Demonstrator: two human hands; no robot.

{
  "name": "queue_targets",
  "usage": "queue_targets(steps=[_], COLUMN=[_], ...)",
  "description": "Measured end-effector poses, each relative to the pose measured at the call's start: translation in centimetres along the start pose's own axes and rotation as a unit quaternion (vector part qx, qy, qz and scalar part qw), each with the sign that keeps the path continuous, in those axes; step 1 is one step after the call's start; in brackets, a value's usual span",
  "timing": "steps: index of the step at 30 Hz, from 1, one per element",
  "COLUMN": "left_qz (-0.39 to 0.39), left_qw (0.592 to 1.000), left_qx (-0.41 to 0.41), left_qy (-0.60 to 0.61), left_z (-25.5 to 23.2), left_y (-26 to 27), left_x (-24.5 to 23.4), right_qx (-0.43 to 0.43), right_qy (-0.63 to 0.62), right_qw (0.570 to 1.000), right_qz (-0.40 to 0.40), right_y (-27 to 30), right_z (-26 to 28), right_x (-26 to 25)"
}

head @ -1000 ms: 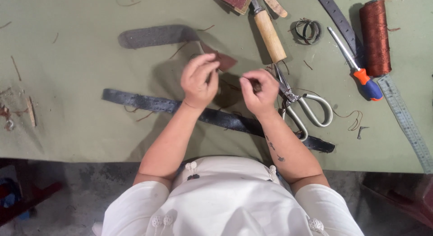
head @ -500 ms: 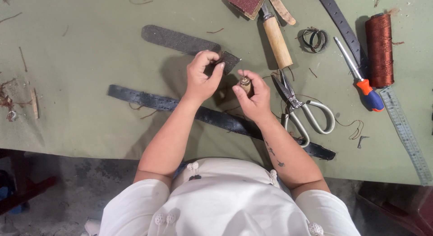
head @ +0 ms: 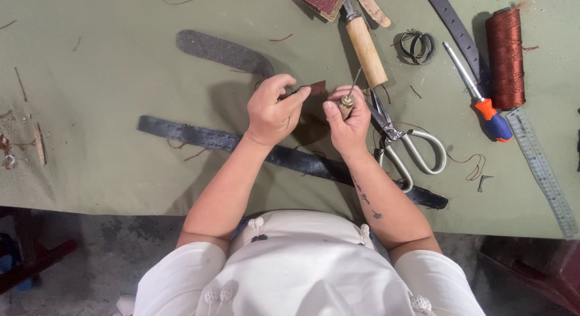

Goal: Using a handheld awl to manually punch a series of holes into a brown leather strap on a workbench.

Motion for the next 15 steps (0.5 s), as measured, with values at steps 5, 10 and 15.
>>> queue_targets(steps=[5, 10, 15], left_qz=[-0.055, -0.105, -0.12], left_qw=[0.997, 0.991, 0.99], left_qx=[0.019, 0.045, 0.053], left_qy=[-0.056, -0.067, -0.052], left_z=[0.2, -0.4, -0.1], left_y=[-0.1, -2.5, -3.1], left_x=[-1.8, -4.0, -4.9], right_qx=[0.037, -0.008, -0.02], right_qy=[-0.055, -0.029, 0.001], right_qw=[0.99, 0.987, 0.986], right_qz=[0.122, 0.155, 0.164], right_y=[-0.3, 0.7, 0.9], right_z=[2.4, 1.9, 1.7], right_x=[2.8, 3.1, 3.2])
Point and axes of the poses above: each hand's wrist, its own y-axis away from the middle knuckle, its own x-axis out of the palm, z = x × y, the point moved 8 cm from there along -y, towards the middle knuckle, and after that the axes turned 2 degrees about z, right-handed, at the moved point
